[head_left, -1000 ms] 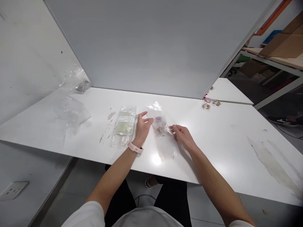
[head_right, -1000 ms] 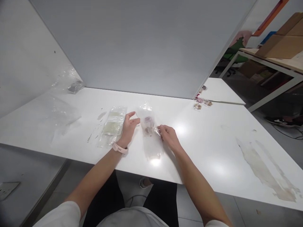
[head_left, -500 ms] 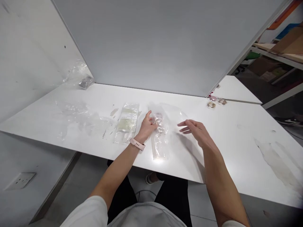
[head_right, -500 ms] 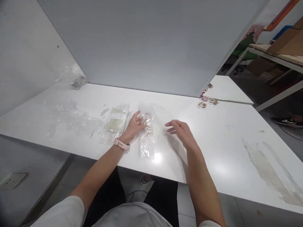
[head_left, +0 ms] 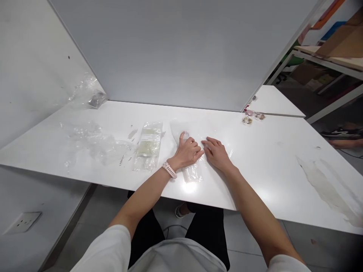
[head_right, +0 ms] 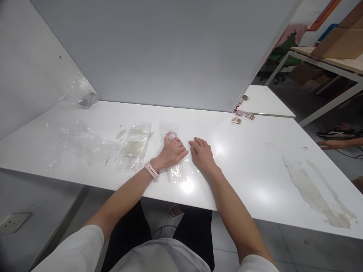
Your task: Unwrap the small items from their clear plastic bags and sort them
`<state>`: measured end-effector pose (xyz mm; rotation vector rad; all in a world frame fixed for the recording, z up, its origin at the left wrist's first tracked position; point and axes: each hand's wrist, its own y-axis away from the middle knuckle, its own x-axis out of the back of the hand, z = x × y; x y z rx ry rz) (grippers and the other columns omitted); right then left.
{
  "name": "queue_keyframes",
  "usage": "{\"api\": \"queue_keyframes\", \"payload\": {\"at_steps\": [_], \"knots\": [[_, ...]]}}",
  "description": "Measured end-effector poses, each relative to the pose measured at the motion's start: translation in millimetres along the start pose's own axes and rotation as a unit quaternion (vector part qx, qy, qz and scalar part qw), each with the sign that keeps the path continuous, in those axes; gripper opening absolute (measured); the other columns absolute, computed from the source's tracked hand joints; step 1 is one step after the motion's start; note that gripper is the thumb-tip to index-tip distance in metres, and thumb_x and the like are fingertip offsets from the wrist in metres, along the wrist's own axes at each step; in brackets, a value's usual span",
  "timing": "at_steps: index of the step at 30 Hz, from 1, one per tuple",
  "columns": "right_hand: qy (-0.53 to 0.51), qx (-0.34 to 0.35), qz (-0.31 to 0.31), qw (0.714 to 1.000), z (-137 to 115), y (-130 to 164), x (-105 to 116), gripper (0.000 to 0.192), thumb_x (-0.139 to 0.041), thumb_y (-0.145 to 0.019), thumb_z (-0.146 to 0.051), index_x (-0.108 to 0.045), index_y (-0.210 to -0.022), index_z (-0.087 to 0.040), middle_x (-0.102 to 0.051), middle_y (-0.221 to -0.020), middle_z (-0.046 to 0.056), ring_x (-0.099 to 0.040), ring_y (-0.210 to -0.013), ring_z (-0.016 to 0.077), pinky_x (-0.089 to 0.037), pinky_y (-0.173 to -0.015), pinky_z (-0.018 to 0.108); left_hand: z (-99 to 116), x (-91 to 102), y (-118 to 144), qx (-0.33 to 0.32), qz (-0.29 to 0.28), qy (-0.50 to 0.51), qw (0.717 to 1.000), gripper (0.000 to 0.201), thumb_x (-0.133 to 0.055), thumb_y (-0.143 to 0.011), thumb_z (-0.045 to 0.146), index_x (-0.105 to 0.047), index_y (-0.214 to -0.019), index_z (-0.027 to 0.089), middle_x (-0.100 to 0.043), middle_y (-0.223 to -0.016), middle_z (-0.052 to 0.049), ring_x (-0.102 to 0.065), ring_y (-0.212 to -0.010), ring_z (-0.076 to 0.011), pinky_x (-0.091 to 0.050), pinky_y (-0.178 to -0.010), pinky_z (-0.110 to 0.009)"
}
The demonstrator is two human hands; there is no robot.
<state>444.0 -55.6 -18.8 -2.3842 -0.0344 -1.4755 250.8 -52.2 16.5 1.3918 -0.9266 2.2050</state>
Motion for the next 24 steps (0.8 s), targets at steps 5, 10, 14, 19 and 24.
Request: {"api": "queue_keyframes", "payload": {"at_steps": [5, 10, 14, 19, 24], "knots": [[0.055, -0.052, -0.056, 0.996, 5, -4, -2, 0.048, -0.03, -0.102, -0.04, -0.052, -0.145, -0.033, -0.04, -0.16, 0.0, -0.032, -0.149, 0.0238, -0.025, -0.121, 0.049, -6, 32.5, 12, 0.054, 0.071, -0.006, 0.996, 0.039, -0.054, -0.093, 0.028, -0.063, -0.055, 0.025, -0.058, -0.065, -0.003, -0.055, -0.097, -0.0259, -0.009, -0.121, -0.061], [0.084, -0.097, -0.089, 0.988, 12, -5, 8, 0.052, -0.024, -0.103, -0.042, -0.046, -0.15, -0.034, -0.034, -0.163, -0.001, -0.026, -0.152, 0.0231, -0.021, -0.123, 0.05, -19, 59.1, 45, 0.151, 0.043, -0.065, 0.985, 0.046, -0.06, -0.087, 0.021, -0.044, -0.044, 0.022, -0.05, -0.056, -0.004, -0.055, -0.091, -0.029, -0.02, -0.112, -0.064], [0.111, -0.153, -0.1, 0.977, 28, -2, 21, 0.054, -0.024, -0.103, -0.043, -0.043, -0.152, -0.034, -0.032, -0.164, 0.002, -0.027, -0.151, 0.0263, -0.024, -0.121, 0.054, -20, 61.5, 61, 0.215, 0.048, -0.054, 0.974, 0.028, -0.056, -0.087, 0.013, -0.052, -0.06, 0.02, -0.058, -0.073, -0.008, -0.057, -0.097, -0.0334, -0.028, -0.105, -0.062], [0.142, -0.186, -0.068, 0.97, 36, 5, 31, 0.052, -0.024, -0.101, -0.039, -0.052, -0.145, -0.032, -0.045, -0.155, 0.006, -0.037, -0.143, 0.0302, -0.033, -0.113, 0.056, 13, 32.6, 29, 0.152, 0.008, 0.005, 0.988, 0.017, -0.064, -0.087, 0.022, -0.064, -0.104, 0.02, -0.062, -0.128, -0.011, -0.05, -0.128, -0.0326, -0.032, -0.113, -0.054], [0.139, -0.192, -0.039, 0.971, 32, 9, 29, 0.052, -0.023, -0.1, -0.036, -0.052, -0.143, -0.03, -0.044, -0.154, 0.009, -0.036, -0.141, 0.033, -0.031, -0.111, 0.061, 32, -0.9, -9, 0.237, -0.025, 0.103, 0.966, 0.046, -0.059, -0.068, -0.009, -0.062, -0.108, 0.015, -0.027, -0.163, -0.019, -0.005, -0.153, -0.047, -0.003, -0.116, -0.074]]}}
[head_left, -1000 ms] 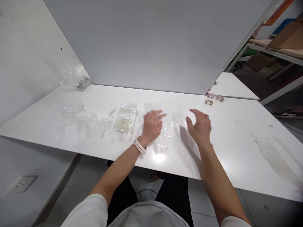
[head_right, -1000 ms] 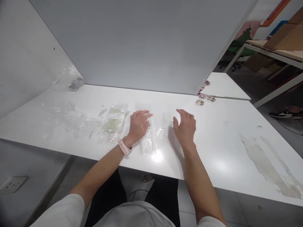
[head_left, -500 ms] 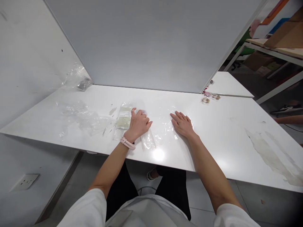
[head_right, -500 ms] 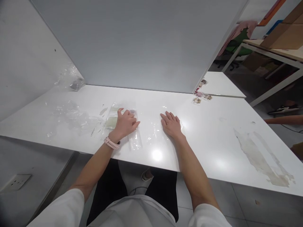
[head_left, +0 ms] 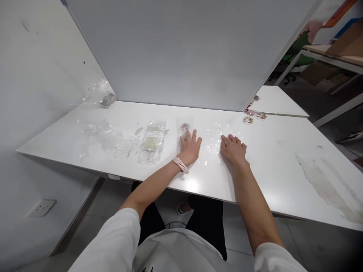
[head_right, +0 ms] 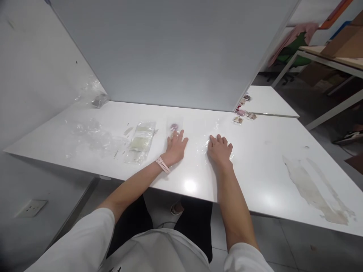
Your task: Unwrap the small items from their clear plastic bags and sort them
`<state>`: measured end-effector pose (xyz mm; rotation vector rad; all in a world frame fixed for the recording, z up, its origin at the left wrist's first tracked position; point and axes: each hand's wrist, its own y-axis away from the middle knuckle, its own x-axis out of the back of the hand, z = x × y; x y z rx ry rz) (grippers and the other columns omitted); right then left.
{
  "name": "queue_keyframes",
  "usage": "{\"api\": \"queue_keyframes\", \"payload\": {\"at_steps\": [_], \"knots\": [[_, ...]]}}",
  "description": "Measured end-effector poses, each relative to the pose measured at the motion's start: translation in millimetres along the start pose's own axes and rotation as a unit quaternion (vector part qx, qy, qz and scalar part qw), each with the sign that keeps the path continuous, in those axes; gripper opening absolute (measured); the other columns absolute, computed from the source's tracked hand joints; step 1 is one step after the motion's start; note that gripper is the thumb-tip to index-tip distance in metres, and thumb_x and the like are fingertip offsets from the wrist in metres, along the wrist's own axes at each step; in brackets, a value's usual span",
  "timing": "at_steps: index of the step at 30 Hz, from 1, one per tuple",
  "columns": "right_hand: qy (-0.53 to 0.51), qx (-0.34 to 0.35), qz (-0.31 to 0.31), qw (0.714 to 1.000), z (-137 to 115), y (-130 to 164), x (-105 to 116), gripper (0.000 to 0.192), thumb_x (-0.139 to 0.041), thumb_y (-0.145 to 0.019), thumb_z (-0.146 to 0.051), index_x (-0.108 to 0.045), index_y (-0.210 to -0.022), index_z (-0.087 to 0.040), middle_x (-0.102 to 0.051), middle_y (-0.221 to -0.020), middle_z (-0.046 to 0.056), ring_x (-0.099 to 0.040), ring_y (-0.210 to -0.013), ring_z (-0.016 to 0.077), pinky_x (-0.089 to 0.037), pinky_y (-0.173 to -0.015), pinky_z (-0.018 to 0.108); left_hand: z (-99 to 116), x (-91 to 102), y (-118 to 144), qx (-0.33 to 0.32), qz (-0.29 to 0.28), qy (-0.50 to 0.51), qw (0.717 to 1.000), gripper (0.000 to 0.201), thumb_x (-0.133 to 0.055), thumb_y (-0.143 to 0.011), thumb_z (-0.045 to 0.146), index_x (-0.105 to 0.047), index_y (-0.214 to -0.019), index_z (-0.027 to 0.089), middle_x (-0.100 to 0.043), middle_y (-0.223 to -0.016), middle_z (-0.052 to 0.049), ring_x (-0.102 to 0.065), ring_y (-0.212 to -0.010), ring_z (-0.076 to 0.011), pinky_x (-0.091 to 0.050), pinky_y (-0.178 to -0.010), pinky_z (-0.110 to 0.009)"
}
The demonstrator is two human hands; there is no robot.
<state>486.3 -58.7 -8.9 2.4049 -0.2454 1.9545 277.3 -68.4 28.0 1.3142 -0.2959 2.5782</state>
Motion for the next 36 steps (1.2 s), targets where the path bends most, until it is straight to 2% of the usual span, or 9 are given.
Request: {"api": "queue_keyframes", "payload": {"at_steps": [3, 9, 13, 17, 21, 25, 28, 31, 36], "knots": [[-0.006, -0.007, -0.001, 1.0, -2, 1, 0, 0.052, -0.022, -0.1, -0.036, -0.051, -0.143, -0.029, -0.043, -0.155, 0.009, -0.035, -0.142, 0.0335, -0.03, -0.111, 0.063, -13, 9.6, -4, 0.042, 0.022, 0.031, 0.998, 0.059, -0.048, -0.067, -0.015, -0.061, -0.118, 0.013, -0.028, -0.162, -0.021, -0.014, -0.151, -0.0485, -0.015, -0.115, -0.073], [-0.009, 0.0, 0.01, 1.0, -3, 0, 1, 0.05, -0.023, -0.1, -0.035, -0.055, -0.138, -0.029, -0.049, -0.148, 0.012, -0.037, -0.139, 0.035, -0.032, -0.107, 0.063, -67, 69.5, 12, 0.069, 0.089, 0.05, 0.992, 0.067, -0.047, -0.078, -0.002, -0.049, -0.142, 0.015, -0.052, -0.148, -0.014, -0.049, -0.137, -0.0323, -0.036, -0.117, -0.052], [-0.009, -0.006, 0.008, 1.0, -4, 1, 2, 0.049, -0.024, -0.099, -0.034, -0.055, -0.136, -0.027, -0.05, -0.145, 0.013, -0.038, -0.136, 0.0351, -0.034, -0.105, 0.062, -82, 92.1, 24, 0.112, 0.19, -0.017, 0.975, 0.055, -0.051, -0.079, 0.001, -0.057, -0.132, 0.016, -0.052, -0.146, -0.014, -0.041, -0.141, -0.035, -0.034, -0.118, -0.056], [-0.001, -0.008, 0.0, 1.0, -5, 1, 3, 0.05, -0.022, -0.099, -0.032, -0.055, -0.135, -0.025, -0.05, -0.144, 0.014, -0.04, -0.135, 0.0346, -0.035, -0.104, 0.061, -54, 77.2, 31, 0.008, 0.2, -0.024, 0.979, 0.049, -0.046, -0.083, -0.001, -0.059, -0.126, 0.017, -0.051, -0.147, -0.011, -0.037, -0.143, -0.0294, -0.031, -0.122, -0.051], [0.002, -0.008, -0.002, 1.0, -5, 1, 2, 0.05, -0.022, -0.099, -0.032, -0.055, -0.135, -0.025, -0.049, -0.146, 0.014, -0.038, -0.137, 0.0347, -0.035, -0.105, 0.061, -10, 39.4, 31, -0.106, 0.058, 0.033, 0.992, 0.045, -0.046, -0.085, 0.003, -0.061, -0.125, 0.017, -0.051, -0.149, -0.012, -0.039, -0.144, -0.0296, -0.031, -0.122, -0.052], [-0.002, -0.014, -0.004, 1.0, -2, 0, 3, 0.05, -0.022, -0.099, -0.034, -0.053, -0.138, -0.027, -0.047, -0.149, 0.012, -0.037, -0.139, 0.0341, -0.033, -0.108, 0.061, -3, 23.4, 32, -0.032, -0.058, 0.014, 0.998, 0.054, -0.058, -0.083, 0.011, -0.055, -0.137, 0.013, -0.027, -0.163, -0.021, -0.011, -0.154, -0.0413, -0.014, -0.122, -0.065], [-0.007, -0.018, -0.007, 1.0, 2, 0, 5, 0.048, -0.024, -0.099, -0.033, -0.055, -0.136, -0.026, -0.05, -0.146, 0.013, -0.038, -0.138, 0.0356, -0.035, -0.106, 0.063, -27, 32.9, 39, 0.063, -0.027, -0.066, 0.995, 0.062, -0.058, -0.086, 0.017, -0.045, -0.146, 0.014, -0.013, -0.167, -0.021, 0.004, -0.153, -0.0437, -0.002, -0.117, -0.073], [-0.012, -0.012, -0.009, 1.0, 1, 0, 9, 0.045, -0.028, -0.099, -0.029, -0.06, -0.13, -0.022, -0.053, -0.141, 0.019, -0.041, -0.136, 0.0392, -0.037, -0.102, 0.065, -54, 47.0, 51, 0.104, 0.017, -0.131, 0.986, 0.062, -0.051, -0.09, 0.017, -0.038, -0.15, 0.013, -0.02, -0.165, -0.024, -0.005, -0.154, -0.0436, -0.009, -0.117, -0.073], [-0.032, 0.071, -0.011, 0.997, -32, -12, 9, 0.05, -0.038, -0.098, -0.033, -0.05, -0.144, -0.015, -0.034, -0.159, 0.021, -0.028, -0.147, 0.0373, -0.029, -0.115, 0.057, -66, 65.9, 59, 0.029, 0.102, -0.188, 0.977, 0.064, -0.032, -0.087, -0.005, -0.046, -0.146, 0.014, -0.037, -0.159, -0.018, -0.018, -0.155, -0.0326, -0.011, -0.124, -0.061]]}}
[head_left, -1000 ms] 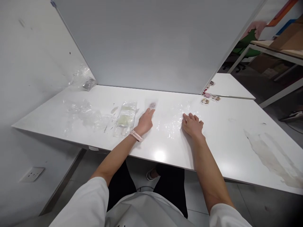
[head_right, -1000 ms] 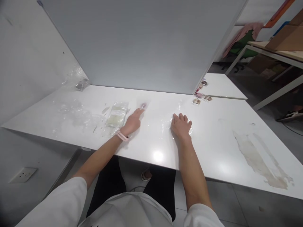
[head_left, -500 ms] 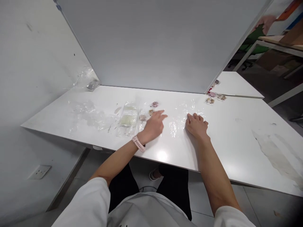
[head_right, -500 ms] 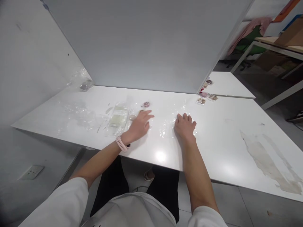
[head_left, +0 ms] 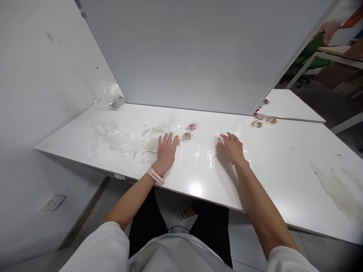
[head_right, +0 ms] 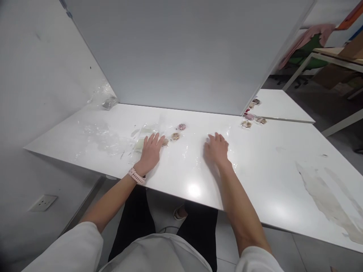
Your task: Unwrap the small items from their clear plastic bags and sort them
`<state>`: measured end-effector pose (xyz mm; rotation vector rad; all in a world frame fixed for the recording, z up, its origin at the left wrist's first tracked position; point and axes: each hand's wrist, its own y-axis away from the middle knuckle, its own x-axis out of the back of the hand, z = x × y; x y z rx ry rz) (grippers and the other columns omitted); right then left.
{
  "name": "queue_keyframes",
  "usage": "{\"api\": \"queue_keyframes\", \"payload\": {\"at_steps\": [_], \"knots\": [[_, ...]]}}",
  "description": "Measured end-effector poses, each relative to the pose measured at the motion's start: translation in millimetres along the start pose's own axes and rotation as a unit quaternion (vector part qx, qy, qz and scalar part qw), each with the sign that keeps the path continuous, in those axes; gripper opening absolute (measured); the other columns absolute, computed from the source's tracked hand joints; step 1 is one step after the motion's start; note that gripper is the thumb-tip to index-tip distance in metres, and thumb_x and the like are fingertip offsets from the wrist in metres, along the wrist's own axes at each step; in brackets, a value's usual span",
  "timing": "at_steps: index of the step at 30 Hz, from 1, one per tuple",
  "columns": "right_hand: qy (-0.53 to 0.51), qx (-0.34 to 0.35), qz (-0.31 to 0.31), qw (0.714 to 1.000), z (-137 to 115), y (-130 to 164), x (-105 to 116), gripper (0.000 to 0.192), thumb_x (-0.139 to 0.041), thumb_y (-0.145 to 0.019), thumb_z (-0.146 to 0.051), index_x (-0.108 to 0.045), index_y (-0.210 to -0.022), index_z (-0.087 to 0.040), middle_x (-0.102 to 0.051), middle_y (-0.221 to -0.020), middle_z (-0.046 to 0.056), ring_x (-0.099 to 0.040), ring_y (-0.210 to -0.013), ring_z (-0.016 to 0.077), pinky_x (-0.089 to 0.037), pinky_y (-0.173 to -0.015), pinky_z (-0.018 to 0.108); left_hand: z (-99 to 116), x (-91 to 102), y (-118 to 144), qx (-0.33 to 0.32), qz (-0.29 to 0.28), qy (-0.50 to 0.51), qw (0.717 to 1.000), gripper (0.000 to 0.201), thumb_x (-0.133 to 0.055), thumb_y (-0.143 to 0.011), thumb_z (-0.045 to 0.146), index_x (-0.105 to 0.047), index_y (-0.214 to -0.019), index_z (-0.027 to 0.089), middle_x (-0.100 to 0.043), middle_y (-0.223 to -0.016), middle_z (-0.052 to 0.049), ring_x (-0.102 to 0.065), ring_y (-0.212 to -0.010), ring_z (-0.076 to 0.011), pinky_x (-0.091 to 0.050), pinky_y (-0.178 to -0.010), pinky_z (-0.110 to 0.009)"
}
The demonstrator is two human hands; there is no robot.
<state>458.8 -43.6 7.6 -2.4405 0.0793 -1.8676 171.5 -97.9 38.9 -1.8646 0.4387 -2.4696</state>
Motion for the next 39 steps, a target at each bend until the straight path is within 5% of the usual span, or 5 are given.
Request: {"api": "queue_keyframes", "payload": {"at_steps": [5, 12, 20, 29, 39], "knots": [[-0.071, 0.14, -0.023, 0.987, -58, -54, -4, 0.06, -0.047, -0.096, -0.046, -0.04, -0.153, -0.026, -0.026, -0.165, 0.012, -0.021, -0.151, 0.0353, -0.032, -0.116, 0.056, 10, 13.3, -9, -0.062, 0.097, 0.044, 0.992, 0.057, -0.025, -0.091, -0.004, -0.056, -0.136, 0.013, -0.038, -0.159, -0.016, -0.015, -0.156, -0.028, -0.011, -0.127, -0.055], [-0.13, 0.12, -0.08, 0.981, -103, -100, -30, 0.057, -0.038, -0.098, -0.05, -0.046, -0.151, -0.029, -0.029, -0.164, 0.006, -0.019, -0.152, 0.0318, -0.02, -0.121, 0.056, 14, -13.7, -16, -0.097, -0.077, 0.049, 0.991, 0.061, -0.04, -0.086, -0.001, -0.045, -0.145, 0.013, -0.036, -0.159, -0.02, -0.025, -0.152, -0.0336, -0.03, -0.119, -0.055], [-0.213, 0.164, 0.004, 0.963, -76, -50, -49, 0.044, -0.043, -0.095, -0.055, -0.07, -0.118, -0.029, -0.062, -0.131, 0.008, -0.047, -0.127, 0.0306, -0.034, -0.111, 0.052, -1, -5.5, -41, -0.011, -0.178, 0.036, 0.983, 0.075, -0.053, -0.088, 0.016, -0.023, -0.157, 0.01, -0.056, -0.135, -0.019, -0.048, -0.129, -0.0349, -0.045, -0.1, -0.044], [-0.164, 0.298, -0.099, 0.935, -20, 26, -30, 0.112, -0.067, -0.072, -0.078, -0.018, -0.161, -0.031, -0.026, -0.165, 0.011, -0.02, -0.151, 0.0377, -0.023, -0.118, 0.059, 30, -1.4, -39, -0.112, -0.294, 0.123, 0.941, 0.102, -0.073, -0.076, 0.03, -0.016, -0.16, 0.022, -0.05, -0.137, -0.016, -0.051, -0.125, -0.0324, -0.046, -0.094, -0.038], [-0.324, 0.175, 0.021, 0.929, -28, 11, -32, 0.07, -0.073, -0.078, -0.054, -0.056, -0.14, -0.026, -0.066, -0.127, 0.009, -0.06, -0.113, 0.0306, -0.047, -0.1, 0.049, 47, -24.8, -57, 0.048, -0.225, 0.358, 0.905, 0.069, -0.069, -0.08, 0.021, -0.047, -0.145, 0.018, -0.049, -0.146, -0.018, -0.059, -0.12, -0.0297, -0.05, -0.097, -0.038]]}}
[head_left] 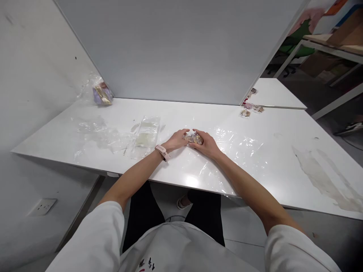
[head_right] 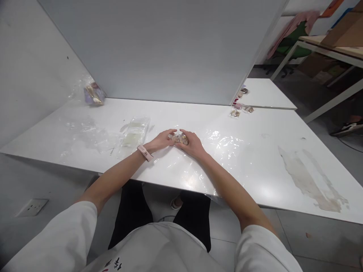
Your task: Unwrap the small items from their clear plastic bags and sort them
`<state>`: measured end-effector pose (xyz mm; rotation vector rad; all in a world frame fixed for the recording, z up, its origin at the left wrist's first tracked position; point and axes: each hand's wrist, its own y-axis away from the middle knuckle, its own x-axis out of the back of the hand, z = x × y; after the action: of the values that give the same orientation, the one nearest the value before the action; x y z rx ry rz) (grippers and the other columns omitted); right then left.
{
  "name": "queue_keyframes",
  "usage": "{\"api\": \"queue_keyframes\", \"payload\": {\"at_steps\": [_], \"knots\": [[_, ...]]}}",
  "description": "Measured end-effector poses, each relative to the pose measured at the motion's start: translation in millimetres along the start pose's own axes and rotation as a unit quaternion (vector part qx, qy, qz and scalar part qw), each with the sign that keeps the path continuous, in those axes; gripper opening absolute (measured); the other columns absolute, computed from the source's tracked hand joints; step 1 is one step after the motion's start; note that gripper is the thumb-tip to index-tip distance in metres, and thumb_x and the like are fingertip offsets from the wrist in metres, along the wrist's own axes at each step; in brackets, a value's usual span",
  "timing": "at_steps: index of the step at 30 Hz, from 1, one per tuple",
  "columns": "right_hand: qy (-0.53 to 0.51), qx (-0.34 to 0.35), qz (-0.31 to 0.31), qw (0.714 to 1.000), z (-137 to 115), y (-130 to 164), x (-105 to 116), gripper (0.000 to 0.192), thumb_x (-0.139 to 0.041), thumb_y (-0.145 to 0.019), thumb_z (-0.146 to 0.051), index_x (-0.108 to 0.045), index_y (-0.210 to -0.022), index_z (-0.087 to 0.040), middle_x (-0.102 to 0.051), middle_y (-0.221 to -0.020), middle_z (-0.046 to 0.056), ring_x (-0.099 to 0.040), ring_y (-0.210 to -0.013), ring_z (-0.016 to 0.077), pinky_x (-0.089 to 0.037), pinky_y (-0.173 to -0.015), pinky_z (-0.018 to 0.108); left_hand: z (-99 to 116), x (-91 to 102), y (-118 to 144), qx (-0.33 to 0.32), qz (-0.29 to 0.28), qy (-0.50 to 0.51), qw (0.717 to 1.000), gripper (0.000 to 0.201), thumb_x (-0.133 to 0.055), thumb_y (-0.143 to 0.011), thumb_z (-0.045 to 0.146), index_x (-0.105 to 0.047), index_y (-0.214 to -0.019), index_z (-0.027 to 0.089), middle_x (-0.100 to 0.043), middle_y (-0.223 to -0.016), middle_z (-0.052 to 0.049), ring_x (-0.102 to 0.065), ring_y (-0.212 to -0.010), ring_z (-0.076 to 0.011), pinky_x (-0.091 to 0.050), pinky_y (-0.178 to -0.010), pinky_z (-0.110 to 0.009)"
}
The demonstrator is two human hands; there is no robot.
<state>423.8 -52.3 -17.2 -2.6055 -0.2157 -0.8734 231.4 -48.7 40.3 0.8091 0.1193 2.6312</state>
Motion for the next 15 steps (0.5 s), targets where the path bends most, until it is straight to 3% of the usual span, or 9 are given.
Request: {"api": "queue_keyframes", "payload": {"at_steps": [3, 6, 10, 12, 15], "knots": [[-0.111, -0.07, 0.048, 0.99, -2, -18, -4, 0.075, -0.078, -0.072, -0.055, -0.057, -0.138, -0.025, -0.07, -0.109, 0.005, -0.066, -0.09, 0.0238, -0.055, -0.086, 0.043, 1, -4.9, -9, 0.063, 0.065, 0.21, 0.974, 0.051, -0.068, -0.081, 0.016, -0.057, -0.131, 0.012, -0.048, -0.146, -0.02, -0.062, -0.115, -0.0253, -0.053, -0.094, -0.035], [-0.221, -0.137, 0.035, 0.965, -6, -33, -7, 0.084, -0.08, -0.07, -0.054, -0.052, -0.144, -0.024, -0.069, -0.087, 0.001, -0.063, -0.07, 0.0186, -0.057, -0.071, 0.039, 6, -9.6, -15, 0.094, 0.111, 0.344, 0.927, 0.036, -0.068, -0.082, 0.01, -0.062, -0.117, 0.009, -0.063, -0.125, -0.018, -0.066, -0.102, -0.02, -0.054, -0.093, -0.034], [-0.299, -0.18, -0.012, 0.937, -15, -42, -7, 0.08, -0.086, -0.065, -0.045, -0.058, -0.138, -0.024, -0.07, -0.094, 0.004, -0.064, -0.076, 0.0182, -0.058, -0.072, 0.037, 11, -15.9, -19, 0.11, 0.152, 0.387, 0.903, 0.023, -0.065, -0.076, 0.002, -0.068, -0.097, 0.011, -0.07, -0.086, -0.007, -0.068, -0.087, -0.0185, -0.054, -0.093, -0.037], [-0.333, -0.192, -0.024, 0.923, -20, -43, -4, 0.074, -0.088, -0.061, -0.039, -0.063, -0.129, -0.024, -0.07, -0.098, 0.005, -0.065, -0.08, 0.0184, -0.058, -0.071, 0.035, 13, -18.2, -20, 0.094, 0.156, 0.384, 0.905, 0.025, -0.063, -0.073, -0.001, -0.069, -0.093, 0.012, -0.07, -0.086, -0.007, -0.068, -0.09, -0.0203, -0.054, -0.094, -0.038], [-0.378, -0.177, 0.022, 0.908, -29, -41, 11, 0.068, -0.086, -0.061, -0.033, -0.064, -0.125, -0.025, -0.069, -0.094, 0.002, -0.063, -0.076, 0.0161, -0.057, -0.064, 0.031, 26, -21.3, -26, 0.036, 0.17, 0.359, 0.917, 0.029, -0.062, -0.075, 0.0, -0.07, -0.099, 0.016, -0.071, -0.106, -0.009, -0.066, -0.106, -0.0226, -0.051, -0.1, -0.039]]}}
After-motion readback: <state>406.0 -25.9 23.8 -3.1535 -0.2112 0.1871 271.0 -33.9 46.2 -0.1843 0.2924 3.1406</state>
